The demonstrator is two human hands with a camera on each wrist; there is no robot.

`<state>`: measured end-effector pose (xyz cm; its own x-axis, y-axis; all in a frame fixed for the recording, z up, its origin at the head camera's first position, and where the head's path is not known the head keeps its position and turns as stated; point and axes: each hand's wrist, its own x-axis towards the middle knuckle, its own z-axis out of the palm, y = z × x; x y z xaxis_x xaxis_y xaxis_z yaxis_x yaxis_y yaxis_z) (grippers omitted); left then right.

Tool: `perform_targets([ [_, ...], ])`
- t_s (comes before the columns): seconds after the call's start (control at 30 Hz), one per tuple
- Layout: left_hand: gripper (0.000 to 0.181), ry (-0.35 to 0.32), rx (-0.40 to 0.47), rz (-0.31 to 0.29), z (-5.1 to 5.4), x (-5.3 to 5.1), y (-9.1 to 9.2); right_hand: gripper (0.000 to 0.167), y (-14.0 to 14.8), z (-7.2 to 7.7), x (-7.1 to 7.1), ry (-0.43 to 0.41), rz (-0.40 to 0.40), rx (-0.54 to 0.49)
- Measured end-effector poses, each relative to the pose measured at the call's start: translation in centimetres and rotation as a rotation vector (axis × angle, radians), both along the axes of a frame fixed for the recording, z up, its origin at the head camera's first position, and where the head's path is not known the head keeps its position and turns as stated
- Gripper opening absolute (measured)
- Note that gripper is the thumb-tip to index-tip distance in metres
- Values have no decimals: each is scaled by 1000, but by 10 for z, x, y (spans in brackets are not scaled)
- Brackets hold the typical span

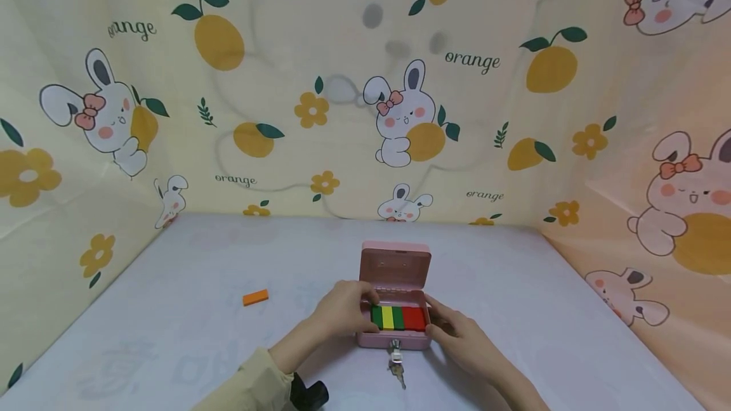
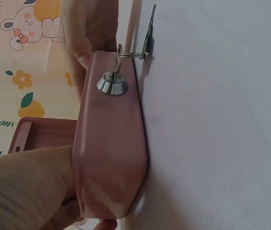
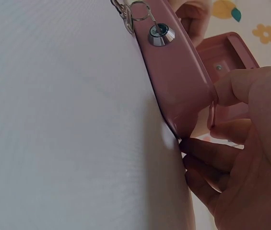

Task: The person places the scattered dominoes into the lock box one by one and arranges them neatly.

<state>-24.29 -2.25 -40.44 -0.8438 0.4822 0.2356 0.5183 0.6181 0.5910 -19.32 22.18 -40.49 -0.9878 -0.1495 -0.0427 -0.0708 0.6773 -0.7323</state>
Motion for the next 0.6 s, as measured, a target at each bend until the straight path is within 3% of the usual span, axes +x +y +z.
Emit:
perform_targets([
  [0.6,38,-8,1,8,4,4,2,60,-1,1,1,-4,-4,-7],
])
